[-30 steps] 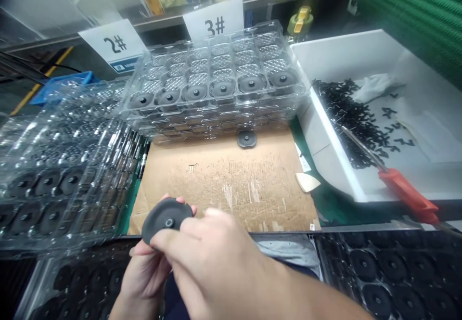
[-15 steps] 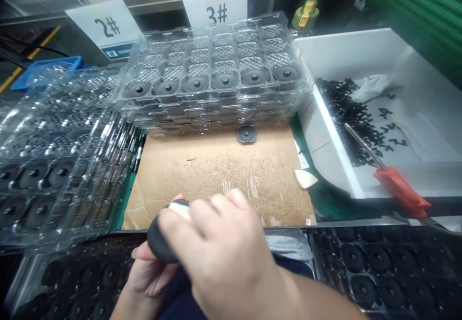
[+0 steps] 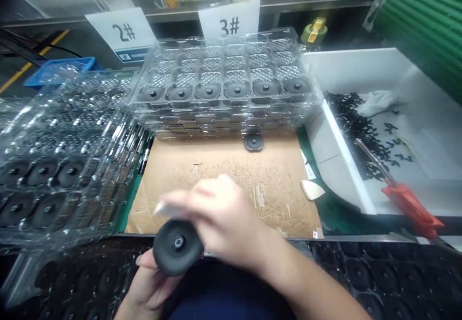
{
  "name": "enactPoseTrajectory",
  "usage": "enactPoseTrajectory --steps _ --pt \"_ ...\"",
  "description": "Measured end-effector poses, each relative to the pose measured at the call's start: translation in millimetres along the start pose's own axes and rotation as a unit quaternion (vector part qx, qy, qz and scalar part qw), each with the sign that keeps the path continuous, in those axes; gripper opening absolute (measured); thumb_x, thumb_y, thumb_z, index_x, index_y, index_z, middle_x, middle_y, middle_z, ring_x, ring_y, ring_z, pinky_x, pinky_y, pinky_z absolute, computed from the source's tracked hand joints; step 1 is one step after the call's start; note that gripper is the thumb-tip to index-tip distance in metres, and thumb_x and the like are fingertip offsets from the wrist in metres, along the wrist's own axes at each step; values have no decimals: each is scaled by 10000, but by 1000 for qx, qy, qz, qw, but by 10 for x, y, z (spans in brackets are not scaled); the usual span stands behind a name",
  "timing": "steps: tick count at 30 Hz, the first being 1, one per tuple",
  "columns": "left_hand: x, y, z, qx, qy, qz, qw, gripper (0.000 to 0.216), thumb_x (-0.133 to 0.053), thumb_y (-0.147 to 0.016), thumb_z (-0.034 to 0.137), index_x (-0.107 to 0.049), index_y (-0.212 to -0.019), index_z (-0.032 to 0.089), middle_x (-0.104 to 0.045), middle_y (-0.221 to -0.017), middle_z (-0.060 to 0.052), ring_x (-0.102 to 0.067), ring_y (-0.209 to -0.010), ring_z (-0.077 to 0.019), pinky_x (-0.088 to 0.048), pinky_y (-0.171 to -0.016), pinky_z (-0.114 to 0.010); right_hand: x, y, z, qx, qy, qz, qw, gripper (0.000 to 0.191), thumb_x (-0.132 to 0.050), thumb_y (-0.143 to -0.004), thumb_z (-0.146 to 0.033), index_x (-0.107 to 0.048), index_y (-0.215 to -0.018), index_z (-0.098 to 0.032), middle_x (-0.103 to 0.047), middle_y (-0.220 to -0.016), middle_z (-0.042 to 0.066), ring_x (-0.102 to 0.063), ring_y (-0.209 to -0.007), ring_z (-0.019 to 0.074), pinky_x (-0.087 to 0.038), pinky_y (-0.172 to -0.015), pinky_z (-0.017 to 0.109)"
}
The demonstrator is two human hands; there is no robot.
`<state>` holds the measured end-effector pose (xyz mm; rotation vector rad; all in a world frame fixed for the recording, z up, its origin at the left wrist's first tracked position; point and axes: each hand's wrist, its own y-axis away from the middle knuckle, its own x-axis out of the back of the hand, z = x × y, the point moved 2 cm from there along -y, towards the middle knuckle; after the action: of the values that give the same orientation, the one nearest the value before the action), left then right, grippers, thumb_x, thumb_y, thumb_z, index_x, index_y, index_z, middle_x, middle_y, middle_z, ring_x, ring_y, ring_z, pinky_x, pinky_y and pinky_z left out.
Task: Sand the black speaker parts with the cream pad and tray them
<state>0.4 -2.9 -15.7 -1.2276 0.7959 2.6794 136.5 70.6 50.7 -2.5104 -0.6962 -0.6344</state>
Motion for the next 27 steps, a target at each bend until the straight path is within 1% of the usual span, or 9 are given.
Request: enactPoseTrajectory --steps 3,6,8,12,18,21,23,25,27 --pt "-7 25 38 15 73 -26 997 559 -716 -590 481 -615 -1104 289 -652 -1109 -33 -625 -966 -248 -499 -836 -319 -22 16 529 -167 -27 64 983 270 -475 -883 -197 -594 -1118 -257 -621 -973 19 -562 -867 160 -437 -746 283" --pt "29 36 56 25 138 -56 989 507 -715 -617 431 -627 -1091 276 -657 -1102 -31 -625 -978 -247 -512 -820 -296 -280 171 969 -207 -6 54 977 262 -501 -835 -189 -641 -1046 -255 -613 -933 41 -581 -857 200 -472 -757 349" --pt "68 34 49 26 171 -80 982 476 -681 -664 427 -618 -1110 271 -651 -1118 -34 -613 -1009 -252 -504 -850 -306 -472 318 1125 -212 17 70 975 287 -492 -824 -190 -633 -1068 -246 -563 -1034 75 -558 -927 234 -465 -797 406" --pt "135 40 31 40 213 -111 970 505 -577 -712 508 -608 -1134 233 -658 -1106 -48 -613 -1011 -246 -504 -857 -296 -608 488 1082 -219 34 116 968 325 -429 -873 -223 -544 -1177 -216 -456 -1193 119 -561 -880 220 -482 -754 413" --pt "202 71 101 32 209 -119 970 539 -443 -772 585 -593 -1150 230 -672 -1054 -52 -659 -887 -210 -535 -728 -251 -546 396 730 -175 0 61 983 245 -419 -902 -203 -593 -1069 -242 -595 -1002 45 -566 -883 184 -473 -754 319" --pt "307 73 137 -29 120 -100 987 512 -388 -809 587 -526 -1202 291 -652 -1063 -55 -675 -799 -194 -531 -643 -239 -625 382 654 -166 -4 29 986 237 -447 -890 -173 -600 -1059 -237 -614 -888 30 -571 -788 165 -466 -683 287" --pt "420 71 162 -115 -39 -41 992 541 -493 -787 543 -407 -1282 341 -601 -1136 -56 -655 -870 -209 -519 -742 -297 -673 378 615 -161 -3 24 987 226 -466 -883 -159 -602 -1049 -230 -614 -879 30 -563 -750 156 -458 -671 282" --pt "521 82 194 -219 -259 26 940 755 -645 -741 408 -217 -1362 369 -543 -1199 -58 -579 -1032 -230 -435 -919 -376 -686 365 551 -151 -1 30 988 223 -473 -881 -147 -597 -1048 -230 -610 -908 33 -558 -775 154 -452 -691 281" --pt "581 99 215 -296 -436 64 848 955 -703 -711 249 -40 -1393 343 -518 -1210 -72 -496 -1134 -228 -341 -1009 -419 -664 339 452 -135 6 41 990 241 -479 -879 -134 -588 -1066 -242 -602 -950 33 -548 -848 161 -438 -744 289"
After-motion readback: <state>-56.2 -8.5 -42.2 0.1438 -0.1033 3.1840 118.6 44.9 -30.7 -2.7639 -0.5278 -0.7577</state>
